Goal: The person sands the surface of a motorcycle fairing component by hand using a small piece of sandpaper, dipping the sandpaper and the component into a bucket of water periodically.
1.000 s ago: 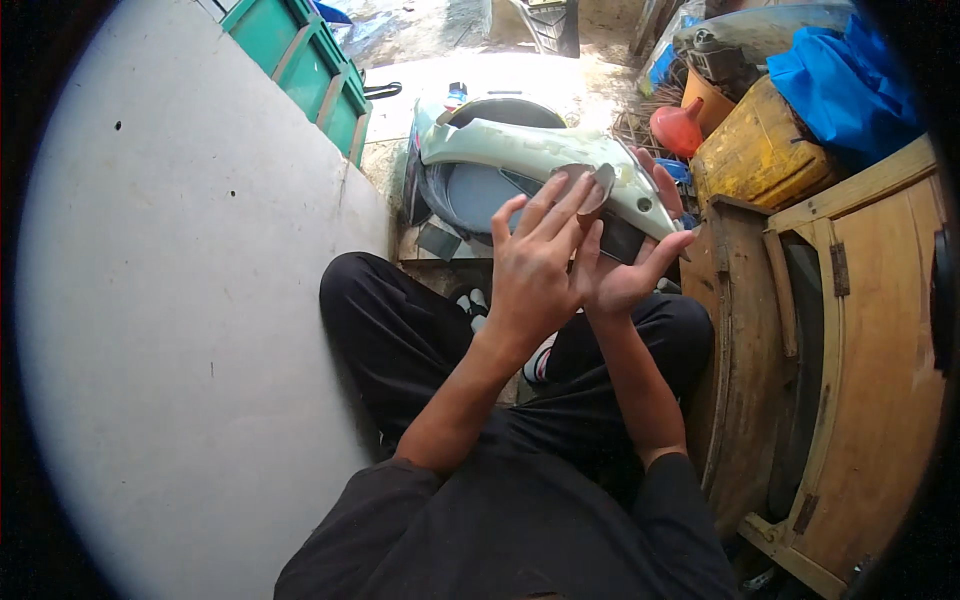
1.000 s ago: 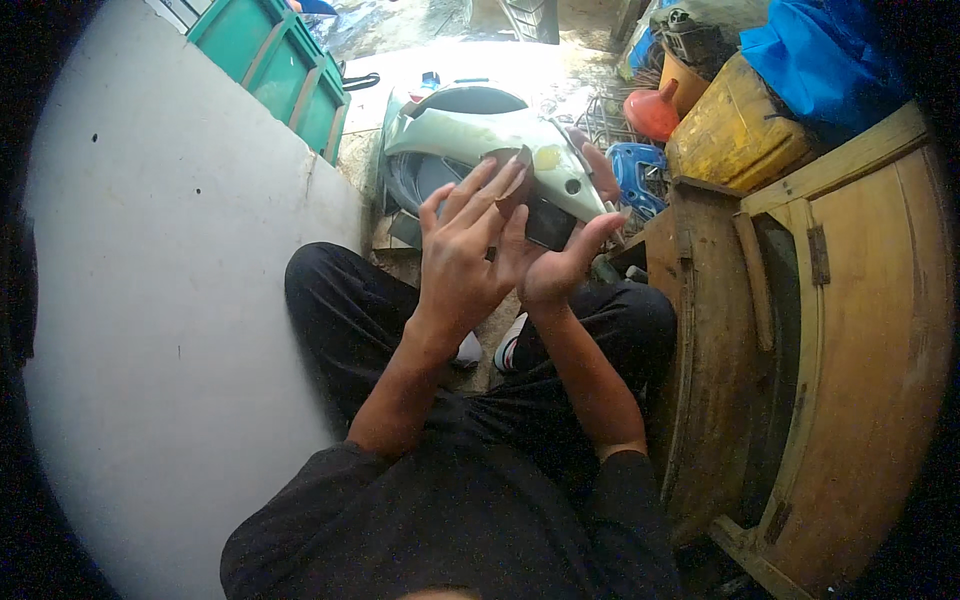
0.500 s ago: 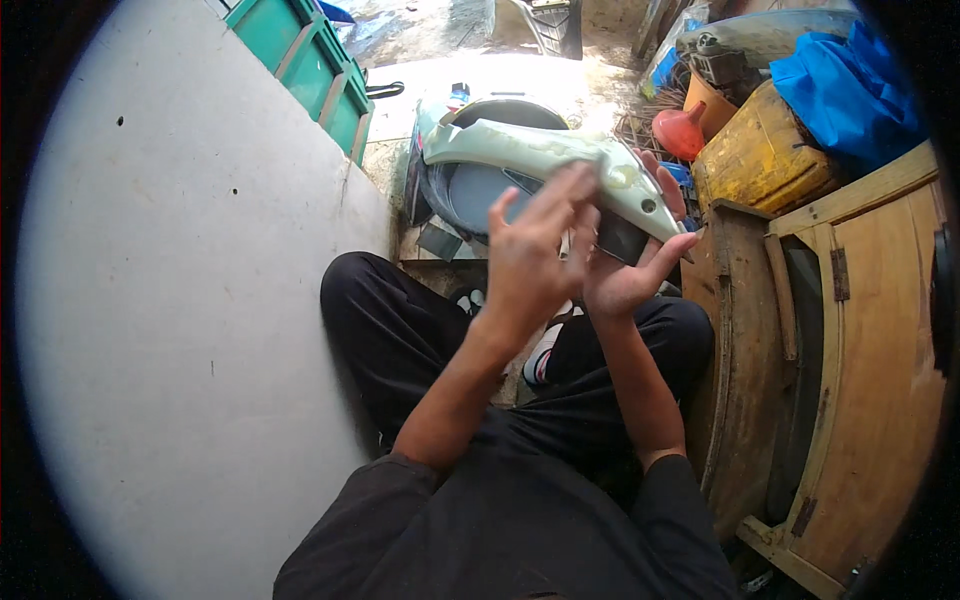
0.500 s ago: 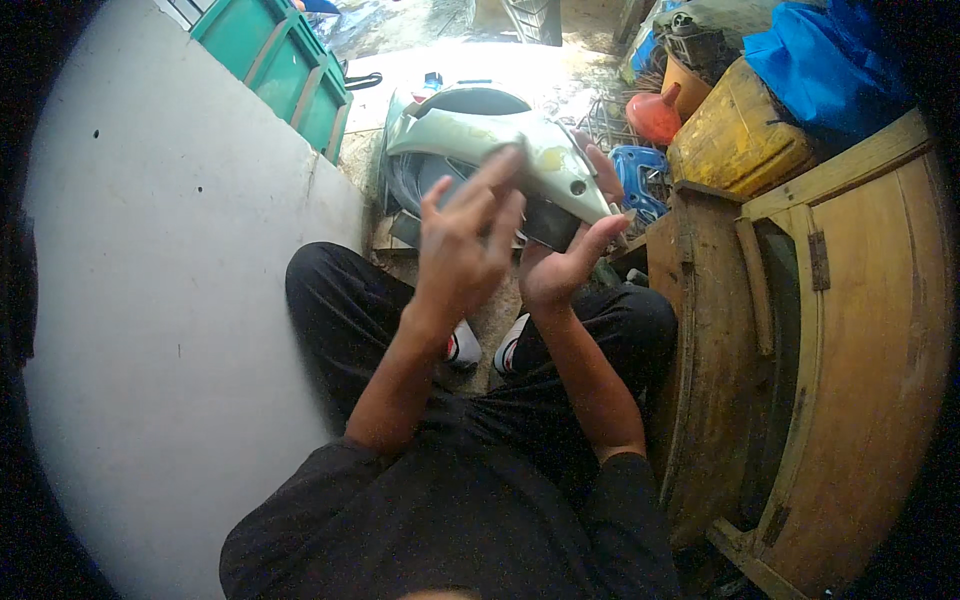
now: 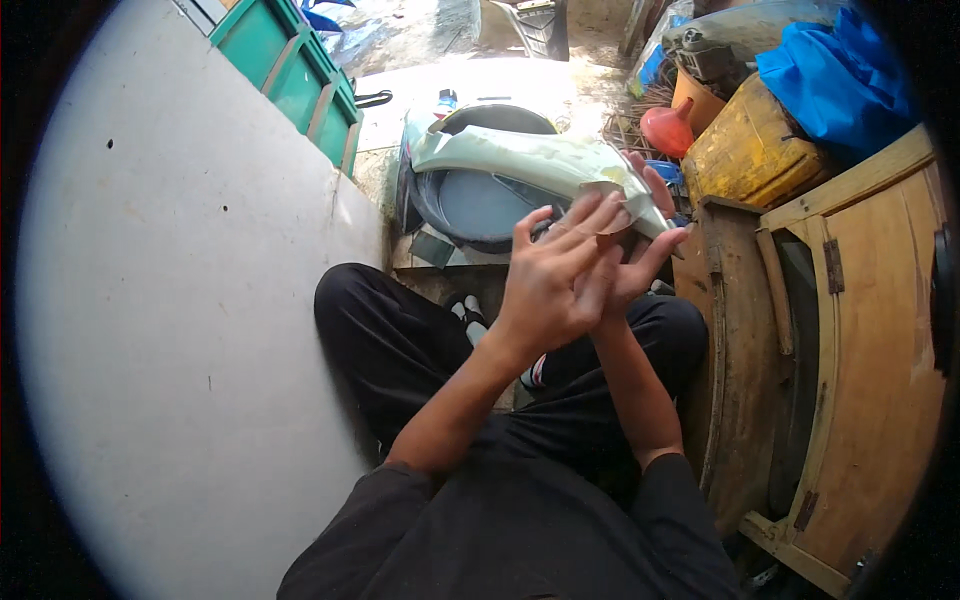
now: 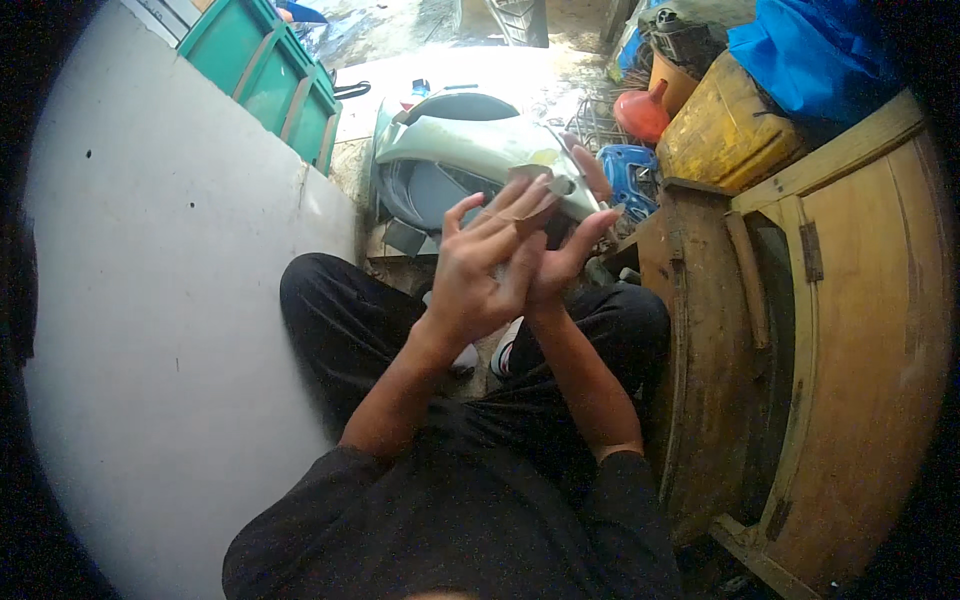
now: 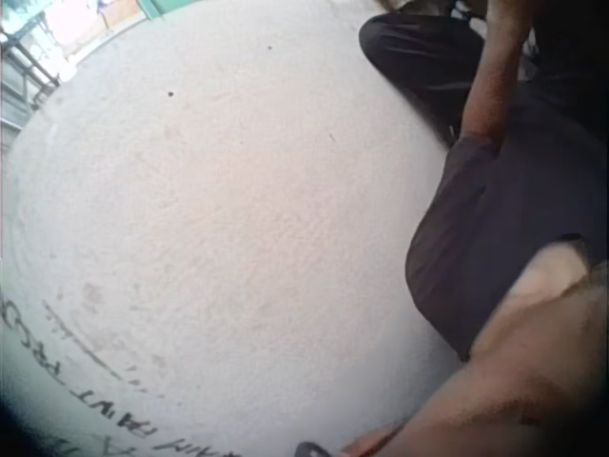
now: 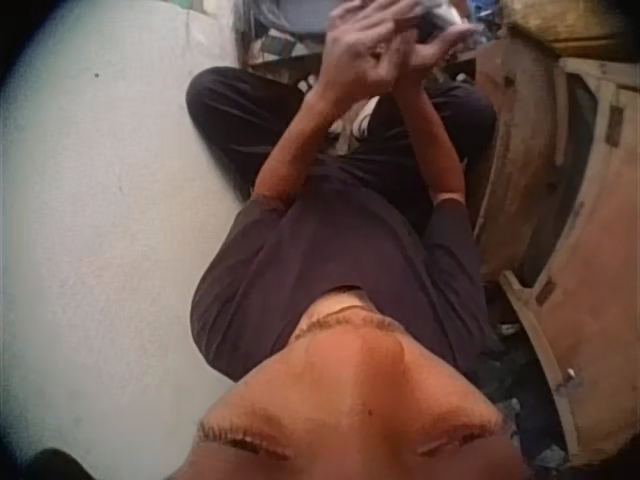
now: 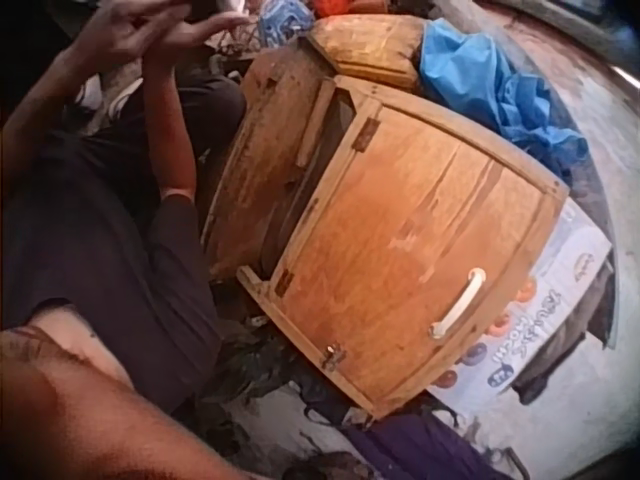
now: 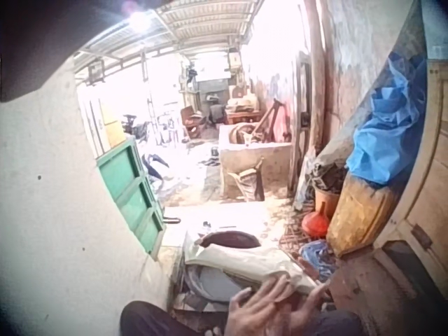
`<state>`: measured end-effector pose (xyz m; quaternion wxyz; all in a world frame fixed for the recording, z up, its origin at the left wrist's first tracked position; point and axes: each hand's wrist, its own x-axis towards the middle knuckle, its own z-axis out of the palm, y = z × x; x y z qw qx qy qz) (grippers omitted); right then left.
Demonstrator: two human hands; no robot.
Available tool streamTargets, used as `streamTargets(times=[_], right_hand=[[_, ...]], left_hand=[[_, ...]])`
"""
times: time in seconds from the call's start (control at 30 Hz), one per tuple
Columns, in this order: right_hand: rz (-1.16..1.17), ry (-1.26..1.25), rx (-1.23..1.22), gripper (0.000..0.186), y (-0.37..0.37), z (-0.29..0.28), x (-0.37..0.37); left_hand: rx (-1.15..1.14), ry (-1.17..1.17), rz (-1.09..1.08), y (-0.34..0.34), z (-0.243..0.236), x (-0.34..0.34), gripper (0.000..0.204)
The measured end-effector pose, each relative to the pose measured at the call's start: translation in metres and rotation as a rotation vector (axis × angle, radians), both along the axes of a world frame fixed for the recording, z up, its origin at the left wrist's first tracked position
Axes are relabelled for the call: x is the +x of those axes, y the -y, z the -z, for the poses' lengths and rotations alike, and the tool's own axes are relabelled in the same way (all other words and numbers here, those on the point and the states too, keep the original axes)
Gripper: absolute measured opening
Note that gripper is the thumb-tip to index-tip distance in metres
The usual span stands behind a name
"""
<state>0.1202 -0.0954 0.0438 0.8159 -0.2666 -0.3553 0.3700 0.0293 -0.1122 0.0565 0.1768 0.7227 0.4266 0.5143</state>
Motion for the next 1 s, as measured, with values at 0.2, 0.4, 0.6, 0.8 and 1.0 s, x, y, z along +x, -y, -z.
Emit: streamTargets(times=[0.2,0.4,0.6,0.8,1.0], right_hand=[[-0.007,0.04,0.05,0.077,-0.001,-0.001,-0.006],[-0.064,-0.063,-0.007,0.081,0.002,-0.006,-0.005],[-0.062,-0.002,0.02,0.083,0.0,-0.002,-0.001],[-0.093,0.016,0.013,0.087,0.002,0.0,-0.007],[-0.016,-0.031,-0.074,0.086,0.001,-0.011,0.0]], left_hand=[[-0.18,-0.082,-0.155,-0.024,-0.002,-0.016,0.034],[-0.209,-0.091,-0.107,-0.017,-0.008,-0.01,0.031],[0.092,-0.074,0.113,0.005,-0.014,0.003,0.025],[-0.135,0.01,-0.003,-0.013,-0.003,-0.004,0.02],[-0.314,-0.032,-0.222,-0.04,0.009,-0.01,0.031]])
